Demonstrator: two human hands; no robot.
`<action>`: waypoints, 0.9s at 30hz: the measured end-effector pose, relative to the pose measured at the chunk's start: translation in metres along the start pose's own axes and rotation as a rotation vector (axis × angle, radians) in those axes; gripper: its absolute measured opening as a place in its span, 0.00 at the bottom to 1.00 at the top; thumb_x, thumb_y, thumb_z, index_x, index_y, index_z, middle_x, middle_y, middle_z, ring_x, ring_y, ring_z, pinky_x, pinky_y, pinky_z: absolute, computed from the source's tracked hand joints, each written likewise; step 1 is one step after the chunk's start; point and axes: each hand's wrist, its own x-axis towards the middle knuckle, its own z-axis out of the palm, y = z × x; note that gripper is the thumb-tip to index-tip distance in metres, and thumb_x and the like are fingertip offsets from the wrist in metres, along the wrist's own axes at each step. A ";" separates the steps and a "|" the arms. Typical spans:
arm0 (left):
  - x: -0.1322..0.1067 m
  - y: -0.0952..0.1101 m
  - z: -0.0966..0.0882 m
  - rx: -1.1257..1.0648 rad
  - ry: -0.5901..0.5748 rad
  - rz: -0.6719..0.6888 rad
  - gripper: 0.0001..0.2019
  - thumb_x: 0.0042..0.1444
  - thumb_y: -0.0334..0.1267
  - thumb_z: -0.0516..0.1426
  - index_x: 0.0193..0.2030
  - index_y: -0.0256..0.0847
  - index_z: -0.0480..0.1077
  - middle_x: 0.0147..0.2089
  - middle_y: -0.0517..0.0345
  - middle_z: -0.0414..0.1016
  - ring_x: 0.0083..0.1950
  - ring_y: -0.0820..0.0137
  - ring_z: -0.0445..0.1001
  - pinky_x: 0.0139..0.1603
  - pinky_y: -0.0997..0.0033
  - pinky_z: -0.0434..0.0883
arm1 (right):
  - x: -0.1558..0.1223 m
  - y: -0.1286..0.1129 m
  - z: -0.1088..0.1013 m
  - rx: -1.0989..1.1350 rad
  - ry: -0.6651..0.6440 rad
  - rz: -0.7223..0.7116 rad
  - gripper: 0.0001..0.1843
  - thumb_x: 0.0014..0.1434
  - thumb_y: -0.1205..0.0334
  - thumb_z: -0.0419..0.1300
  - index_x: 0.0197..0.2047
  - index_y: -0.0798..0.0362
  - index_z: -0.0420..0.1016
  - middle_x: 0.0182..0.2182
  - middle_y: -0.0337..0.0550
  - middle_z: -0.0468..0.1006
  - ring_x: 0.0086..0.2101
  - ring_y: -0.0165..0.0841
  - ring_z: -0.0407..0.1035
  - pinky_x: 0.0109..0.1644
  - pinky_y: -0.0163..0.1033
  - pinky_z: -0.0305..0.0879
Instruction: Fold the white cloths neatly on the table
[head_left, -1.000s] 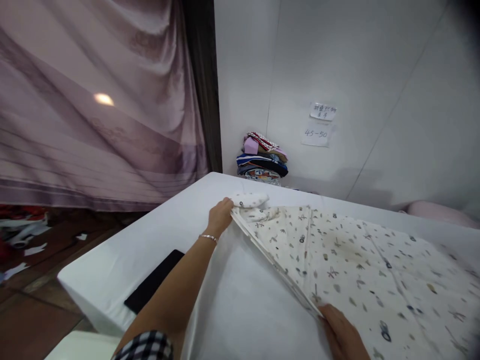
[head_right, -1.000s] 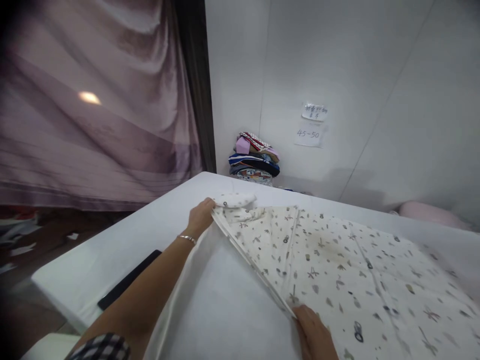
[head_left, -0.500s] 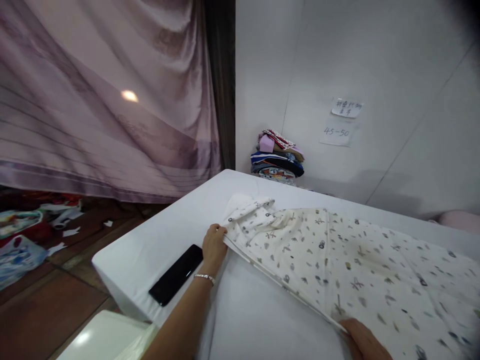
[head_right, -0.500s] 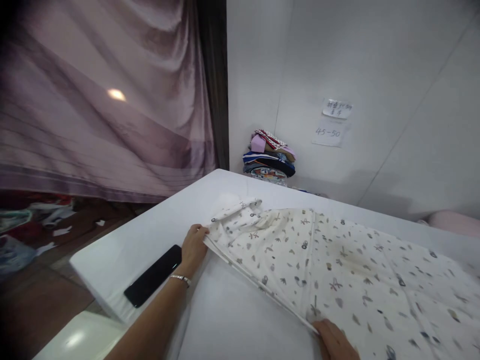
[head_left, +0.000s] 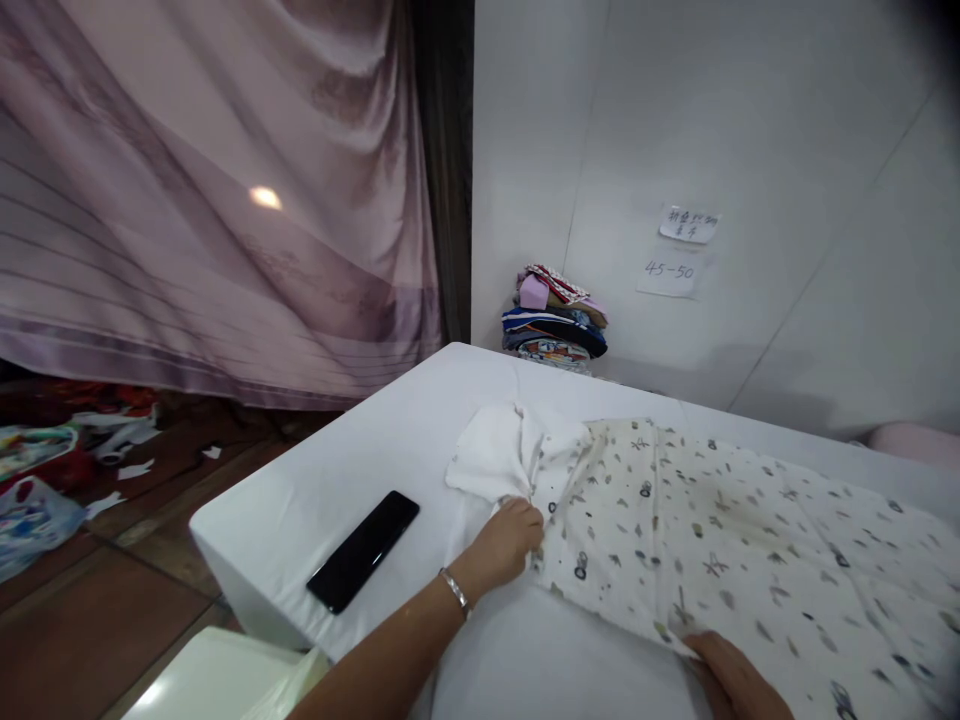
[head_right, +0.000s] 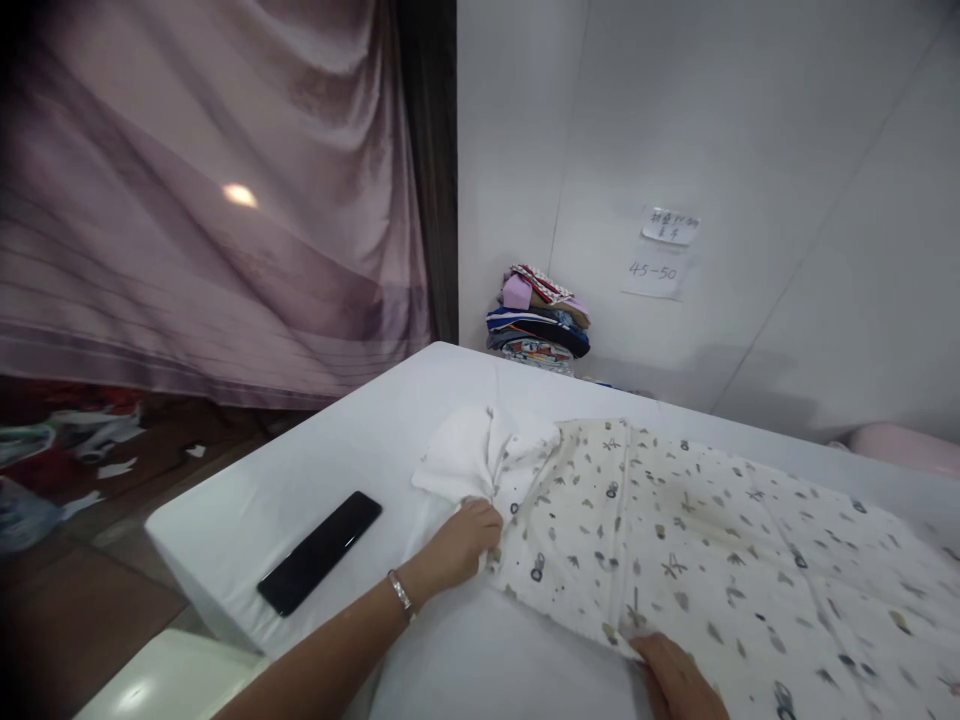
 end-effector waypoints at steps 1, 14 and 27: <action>-0.002 -0.001 0.001 -0.007 0.016 -0.017 0.15 0.37 0.16 0.48 0.27 0.40 0.64 0.36 0.56 0.70 0.43 0.67 0.64 0.46 0.65 0.61 | 0.000 -0.001 0.000 -0.008 0.000 0.002 0.12 0.53 0.48 0.53 0.40 0.27 0.73 0.42 0.43 0.78 0.44 0.44 0.72 0.44 0.47 0.72; -0.015 0.001 -0.006 -0.073 0.303 -0.161 0.26 0.32 0.16 0.46 0.36 0.42 0.71 0.53 0.54 0.68 0.55 0.62 0.62 0.54 0.56 0.61 | 0.044 -0.094 -0.047 0.160 -0.166 0.129 0.23 0.55 0.46 0.55 0.52 0.44 0.71 0.44 0.46 0.76 0.38 0.38 0.72 0.33 0.37 0.71; -0.018 0.009 -0.002 -0.283 0.581 -0.877 0.12 0.51 0.33 0.53 0.44 0.42 0.65 0.43 0.51 0.71 0.45 0.61 0.70 0.43 0.62 0.68 | 0.163 -0.210 0.072 0.892 -0.267 0.341 0.41 0.50 0.52 0.61 0.63 0.54 0.52 0.28 0.36 0.71 0.28 0.32 0.69 0.30 0.38 0.70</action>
